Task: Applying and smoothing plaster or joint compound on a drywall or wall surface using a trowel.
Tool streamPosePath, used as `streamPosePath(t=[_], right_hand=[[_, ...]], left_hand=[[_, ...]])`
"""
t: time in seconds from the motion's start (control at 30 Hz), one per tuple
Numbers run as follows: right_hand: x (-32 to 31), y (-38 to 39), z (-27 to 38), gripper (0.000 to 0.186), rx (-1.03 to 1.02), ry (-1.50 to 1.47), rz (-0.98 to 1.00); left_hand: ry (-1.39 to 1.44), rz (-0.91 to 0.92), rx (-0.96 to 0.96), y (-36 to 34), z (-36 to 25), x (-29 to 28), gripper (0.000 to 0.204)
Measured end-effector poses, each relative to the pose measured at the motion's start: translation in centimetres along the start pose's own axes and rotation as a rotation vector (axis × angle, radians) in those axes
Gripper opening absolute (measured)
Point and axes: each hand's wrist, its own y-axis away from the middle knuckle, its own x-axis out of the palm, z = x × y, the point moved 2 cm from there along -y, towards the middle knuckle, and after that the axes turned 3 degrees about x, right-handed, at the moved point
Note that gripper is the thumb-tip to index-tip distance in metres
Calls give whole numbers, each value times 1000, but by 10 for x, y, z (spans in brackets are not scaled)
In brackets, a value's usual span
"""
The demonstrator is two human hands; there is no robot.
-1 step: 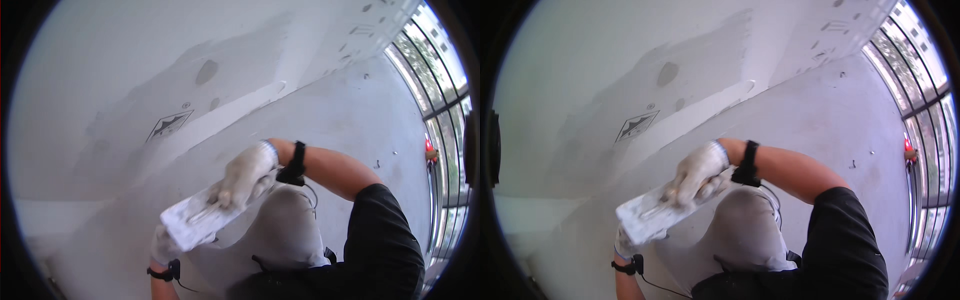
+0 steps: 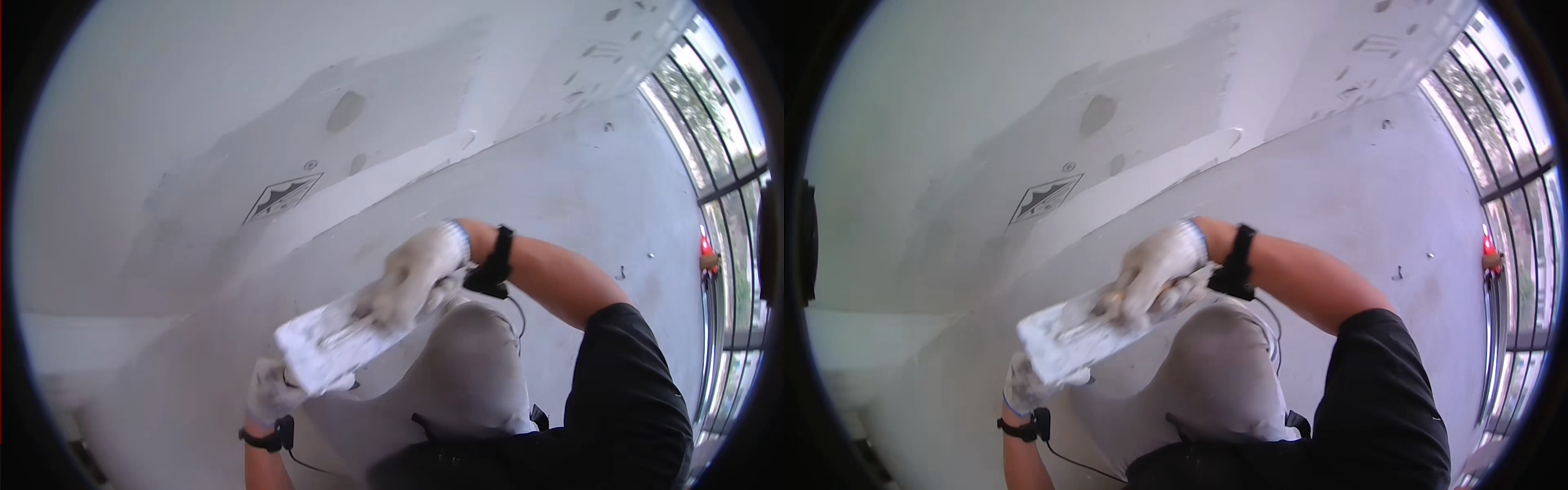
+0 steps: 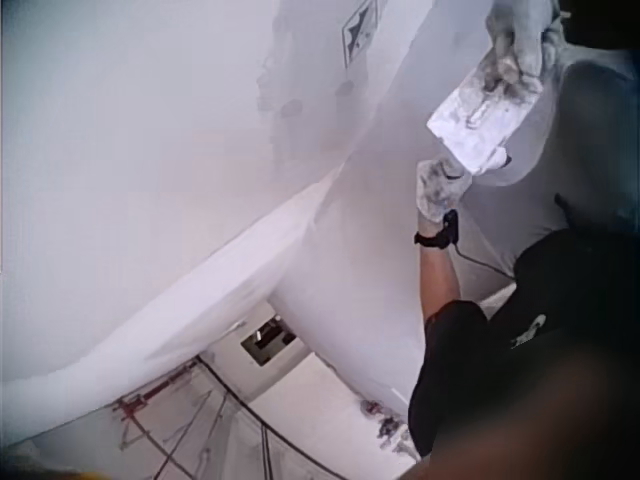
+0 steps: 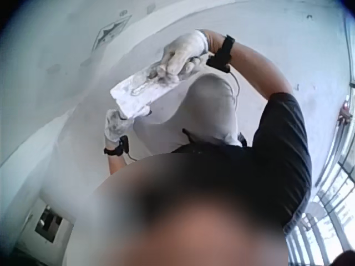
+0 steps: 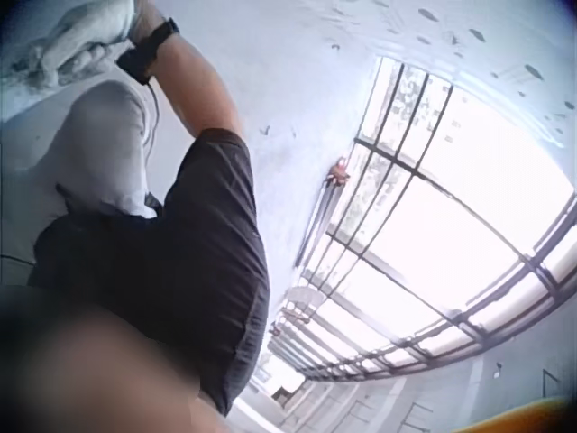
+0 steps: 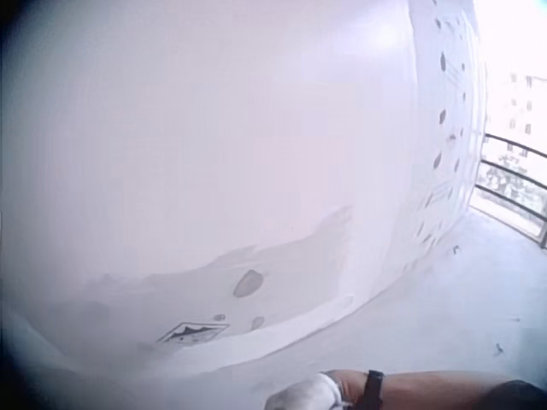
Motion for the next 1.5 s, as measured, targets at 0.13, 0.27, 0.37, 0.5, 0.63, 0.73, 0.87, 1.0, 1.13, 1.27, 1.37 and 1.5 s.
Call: streamPosePath(t=[0.13,0.27,0.37,0.5,0.63,0.73,0.87,1.0,1.13,1.27,1.37,1.5], right_hand=[[-59,61,-39,29,-149,-132,-294],[-75,131,-40,27,-210,245,-948],[-75,174,-73,24,-112,675,-1344],[-59,219,-116,23,172,1195,-1919],[-8,250,-134,24,-217,360,-2070],[24,218,-153,31,-1028,-584,-1352],[80,81,-63,39,-1146,-1168,-562],[106,5,-19,31,-1143,-1243,-473],[111,8,-11,36,-1093,-1254,-416],[52,4,-42,41,-1283,-1219,-385],[-18,31,-81,46,-1489,-1142,-607],[-141,59,-147,43,-1604,-1135,-608]], left_hand=[[-316,-204,141,-6,16,4,21],[-435,-338,118,-46,-40,-5,20],[-222,-381,5,-60,-56,-5,18],[160,-460,-240,-92,-103,-5,15],[-118,-464,27,-100,-122,-11,22],[-81,-509,-1,-105,-127,-12,24],[-44,-525,-8,-98,-142,-18,27],[106,-511,216,-114,-171,-13,34],[510,-443,30,-127,-130,-3,37],[87,-420,61,-150,-114,-10,37],[-622,-376,-39,-140,-95,-34,15],[-746,-536,56,-45,-30,-82,23]])
